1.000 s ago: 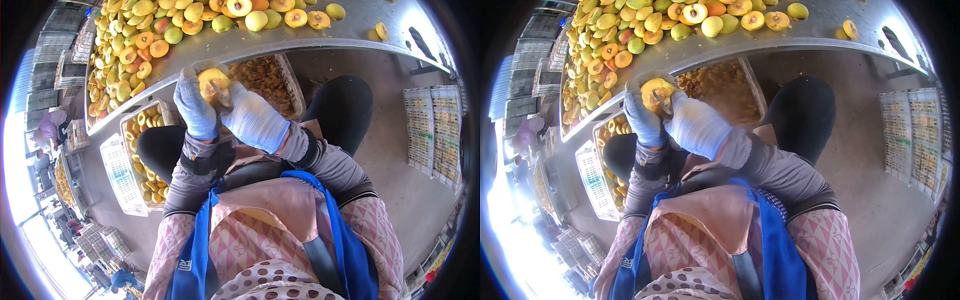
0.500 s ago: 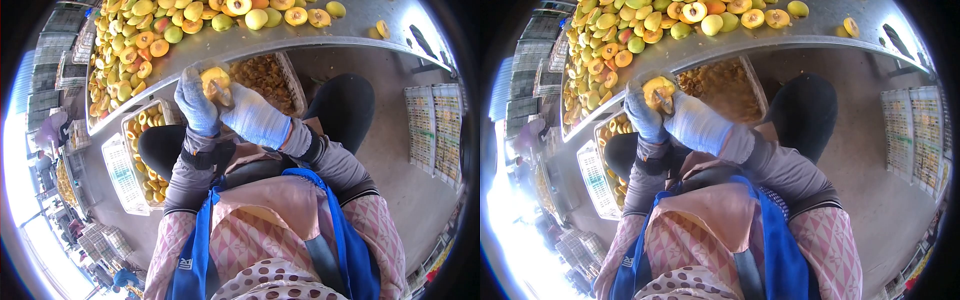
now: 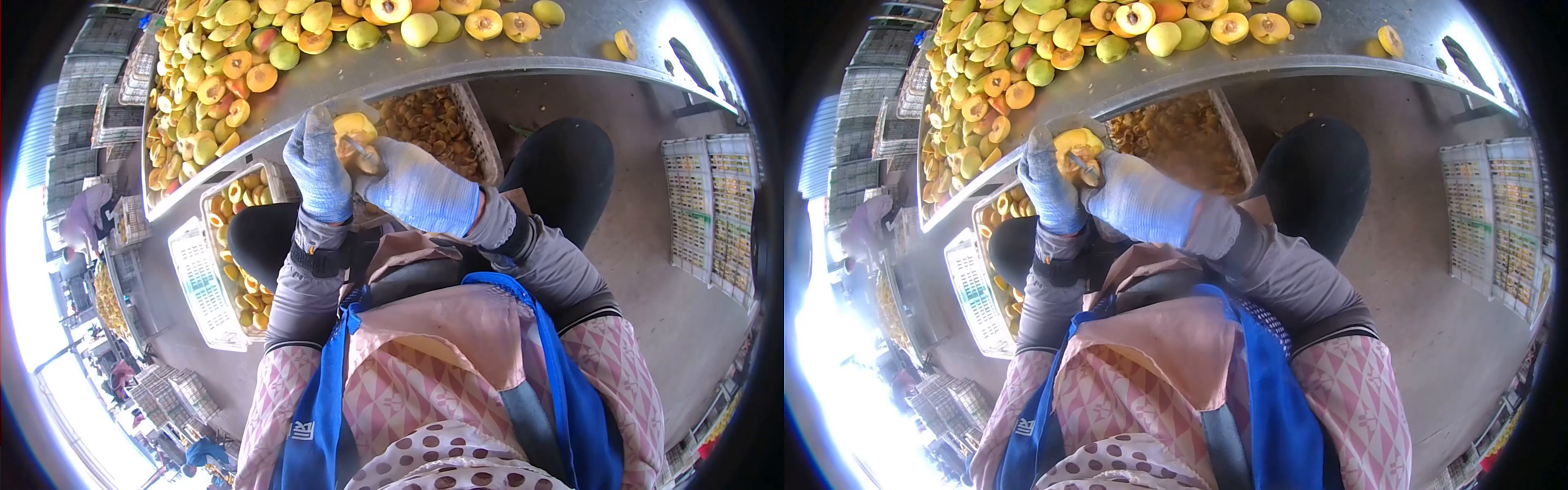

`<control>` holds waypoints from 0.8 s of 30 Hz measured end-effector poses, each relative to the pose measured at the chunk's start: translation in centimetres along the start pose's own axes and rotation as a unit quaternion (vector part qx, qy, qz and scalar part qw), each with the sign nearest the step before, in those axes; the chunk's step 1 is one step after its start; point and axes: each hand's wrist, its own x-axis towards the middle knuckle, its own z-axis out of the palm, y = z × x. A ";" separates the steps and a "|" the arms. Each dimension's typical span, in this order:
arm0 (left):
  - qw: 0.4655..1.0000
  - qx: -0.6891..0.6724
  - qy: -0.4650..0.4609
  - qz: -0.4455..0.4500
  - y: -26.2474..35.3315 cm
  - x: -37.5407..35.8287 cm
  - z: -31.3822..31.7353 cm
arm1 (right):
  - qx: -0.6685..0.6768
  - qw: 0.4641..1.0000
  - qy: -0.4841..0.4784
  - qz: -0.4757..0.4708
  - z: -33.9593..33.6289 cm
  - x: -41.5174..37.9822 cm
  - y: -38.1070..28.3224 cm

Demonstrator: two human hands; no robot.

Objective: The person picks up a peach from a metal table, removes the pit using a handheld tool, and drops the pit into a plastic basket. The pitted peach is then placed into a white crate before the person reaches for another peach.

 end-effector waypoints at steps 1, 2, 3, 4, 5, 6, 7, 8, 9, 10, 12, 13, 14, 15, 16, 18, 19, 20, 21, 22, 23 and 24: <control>1.000 -0.001 -0.005 0.003 0.0 0.0 0.1 | 0.019 1.000 0.011 -0.002 0.1 0.0 0.0; 1.000 -0.003 -0.009 0.007 0.1 0.1 0.1 | 0.038 0.999 0.023 -0.004 0.2 -0.1 0.1; 1.000 0.009 -0.018 0.006 0.5 0.1 0.2 | 0.056 0.998 0.035 -0.005 0.2 -0.1 0.1; 0.999 0.021 -0.028 0.005 1.1 0.1 0.4 | 0.029 0.999 0.015 0.001 0.2 -0.1 0.1; 0.999 0.032 -0.037 0.005 1.5 0.2 0.6 | 0.002 1.000 -0.006 0.006 0.2 -0.2 0.1; 0.999 0.038 -0.033 -0.010 1.2 0.3 0.4 | -0.025 0.999 -0.026 0.012 0.2 -0.2 0.1; 0.998 0.045 -0.029 -0.025 0.8 0.3 -0.1 | -0.031 0.999 -0.018 0.009 0.1 -0.2 -0.1; 0.998 0.051 -0.023 -0.040 0.6 0.4 -0.4 | -0.036 0.999 -0.010 0.005 0.0 -0.3 -0.4; 0.998 0.038 -0.029 -0.036 0.6 0.3 -0.3 | -0.041 0.999 0.000 0.003 0.0 -0.3 -0.6; 0.999 0.024 -0.034 -0.032 0.6 0.2 -0.2 | -0.043 0.999 0.003 -0.010 0.1 -0.4 -0.4; 0.999 0.003 -0.044 -0.024 0.5 0.0 -0.1 | -0.050 0.998 0.009 -0.035 0.5 -0.5 0.2; 0.999 -0.002 -0.049 -0.019 0.4 -0.1 -0.1 | 0.021 1.000 0.006 -0.003 0.4 -0.4 0.1; 0.998 -0.007 -0.054 -0.013 0.4 -0.1 -0.1 | 0.093 0.995 0.003 0.030 0.4 -0.4 -0.1; 0.999 0.002 -0.051 -0.015 0.6 -0.2 0.1 | 0.166 0.983 -0.008 0.074 0.3 -0.3 -0.3; 0.999 0.010 -0.048 -0.016 0.8 -0.3 0.3 | 0.237 0.964 -0.012 0.121 0.2 -0.1 -0.5; 0.998 0.019 -0.051 -0.013 0.9 -0.2 0.4 | 0.388 0.892 -0.043 0.226 -0.5 0.2 -1.0; 0.998 0.021 -0.056 -0.008 0.8 -0.2 0.2 | 0.461 0.841 -0.053 0.278 -0.9 0.2 -1.2; 0.998 0.022 -0.061 -0.004 0.7 -0.1 0.1 | 0.539 0.777 -0.068 0.318 -1.4 0.2 -1.2; 0.998 0.035 -0.054 0.010 0.9 -0.2 0.2 | 0.610 0.704 -0.083 0.354 -1.6 0.1 -1.2; 0.998 0.048 -0.046 0.024 1.1 -0.3 0.3 | 0.636 0.684 -0.082 0.347 -1.6 -0.1 -1.1; 0.997 0.060 -0.038 0.038 1.2 -0.4 0.4 | 0.662 0.663 -0.081 0.340 -1.6 -0.2 -1.0; 0.996 0.067 -0.039 0.047 1.2 -0.4 0.4 | 0.687 0.641 -0.081 0.333 -1.6 -0.2 -0.9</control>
